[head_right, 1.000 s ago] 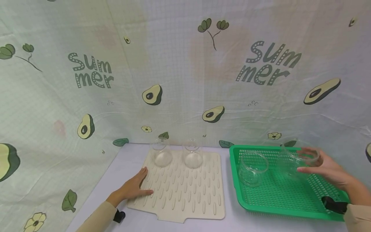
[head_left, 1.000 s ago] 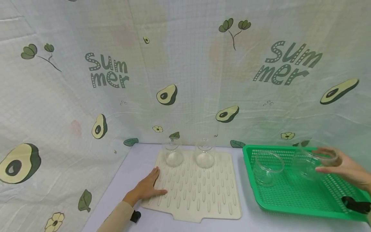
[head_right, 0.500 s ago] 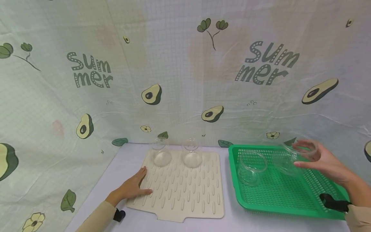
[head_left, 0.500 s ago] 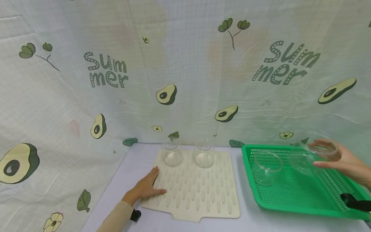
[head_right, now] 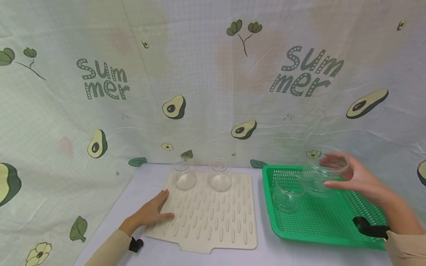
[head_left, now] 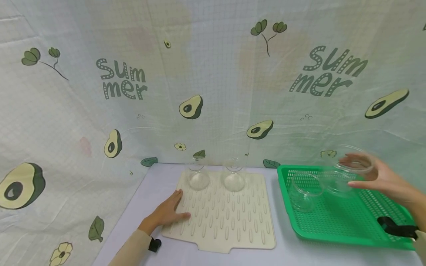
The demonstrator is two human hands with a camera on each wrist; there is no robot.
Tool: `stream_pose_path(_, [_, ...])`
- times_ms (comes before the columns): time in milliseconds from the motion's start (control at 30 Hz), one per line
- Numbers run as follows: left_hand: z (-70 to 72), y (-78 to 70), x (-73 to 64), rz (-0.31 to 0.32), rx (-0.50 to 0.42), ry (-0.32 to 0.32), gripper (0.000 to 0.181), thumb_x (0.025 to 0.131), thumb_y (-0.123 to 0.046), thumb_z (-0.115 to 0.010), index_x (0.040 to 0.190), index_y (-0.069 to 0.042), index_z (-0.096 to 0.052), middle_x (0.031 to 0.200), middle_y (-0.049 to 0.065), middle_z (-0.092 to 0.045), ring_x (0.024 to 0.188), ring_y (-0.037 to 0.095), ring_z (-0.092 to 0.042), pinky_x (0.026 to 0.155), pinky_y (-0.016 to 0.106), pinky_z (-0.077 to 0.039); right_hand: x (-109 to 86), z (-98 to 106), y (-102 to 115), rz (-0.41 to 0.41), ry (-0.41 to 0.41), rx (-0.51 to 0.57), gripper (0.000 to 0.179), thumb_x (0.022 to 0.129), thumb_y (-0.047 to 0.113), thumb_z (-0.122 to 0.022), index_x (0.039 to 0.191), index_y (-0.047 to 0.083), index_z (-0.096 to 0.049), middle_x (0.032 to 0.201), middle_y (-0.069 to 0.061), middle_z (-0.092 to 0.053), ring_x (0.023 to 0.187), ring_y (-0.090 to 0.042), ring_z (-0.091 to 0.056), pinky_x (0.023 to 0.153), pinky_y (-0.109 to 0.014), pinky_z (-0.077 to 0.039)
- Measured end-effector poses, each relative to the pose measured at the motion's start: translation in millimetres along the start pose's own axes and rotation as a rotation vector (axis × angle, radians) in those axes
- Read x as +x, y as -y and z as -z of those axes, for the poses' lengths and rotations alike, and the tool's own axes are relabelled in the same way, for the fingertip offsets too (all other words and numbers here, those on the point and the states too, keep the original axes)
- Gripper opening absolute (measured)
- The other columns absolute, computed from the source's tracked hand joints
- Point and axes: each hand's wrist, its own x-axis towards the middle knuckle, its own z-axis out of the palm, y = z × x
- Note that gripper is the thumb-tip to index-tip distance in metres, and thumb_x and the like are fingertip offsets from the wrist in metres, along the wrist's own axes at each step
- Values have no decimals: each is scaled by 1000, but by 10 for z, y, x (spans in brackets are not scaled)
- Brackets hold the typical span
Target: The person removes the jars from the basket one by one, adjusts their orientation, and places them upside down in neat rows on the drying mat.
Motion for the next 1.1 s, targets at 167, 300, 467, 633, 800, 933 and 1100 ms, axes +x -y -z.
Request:
stream_pose_path(167, [75, -84, -7, -32, -23, -32, 107, 82, -64, -71, 156, 1, -27, 161, 18, -24, 149, 36, -19, 116, 55, -24, 103, -112, 152, 64, 33, 103, 86, 79, -27, -64, 151, 4, -31, 138, 5, -53, 123, 2, -52, 81, -19, -52])
stream_pose_path(300, [150, -179, -24, -32, -91, -72, 104, 82, -56, -76, 157, -2, -27, 161, 18, -26, 148, 36, -21, 115, 57, -25, 194, -203, 264, 135, 84, 247, 81, 78, -31, -60, 149, -4, -30, 140, -5, -52, 127, -6, -52, 89, -19, -50])
stream_pose_path(467, [257, -317, -41, -20, -161, -95, 104, 81, -56, -77, 159, -10, -25, 162, 17, -23, 147, 38, -22, 112, 61, -26, 285, -307, 329, 216, 147, 315, 83, 78, -30, -59, 150, -8, -26, 143, -13, -49, 129, -13, -50, 94, -18, -46])
stream_pose_path(633, [375, -450, -5, -57, -247, -121, 104, 81, -59, -76, 160, -16, -24, 163, 10, -23, 148, 36, -22, 112, 63, -25, 372, -443, 366, 268, 167, 319, 85, 76, -29, -62, 150, -9, -25, 143, -14, -49, 129, -17, -49, 97, -19, -43])
stream_pose_path(800, [447, -589, 64, -107, -292, -136, 102, 82, -58, -75, 160, -20, -22, 163, 3, -24, 149, 30, -21, 113, 62, -24, 439, -605, 399, 284, 148, 317, 85, 75, -28, -64, 149, -11, -26, 142, -20, -47, 128, -21, -49, 96, -20, -42])
stream_pose_path(933, [501, -746, 121, -152, -336, -141, 101, 83, -58, -74, 161, -20, -22, 163, 1, -23, 149, 29, -20, 113, 63, -23, 451, -710, 456, 260, 132, 301, 85, 75, -27, -65, 149, -8, -28, 142, -21, -46, 127, -21, -49, 95, -20, -43])
stream_pose_path(1100, [587, -936, 185, -219, -363, -164, 96, 86, -54, -74, 161, -24, -21, 163, 0, -23, 149, 28, -21, 112, 63, -24, 493, -848, 525, 236, 121, 237, 85, 76, -22, -70, 150, -2, -33, 142, -19, -46, 127, -19, -49, 95, -18, -43])
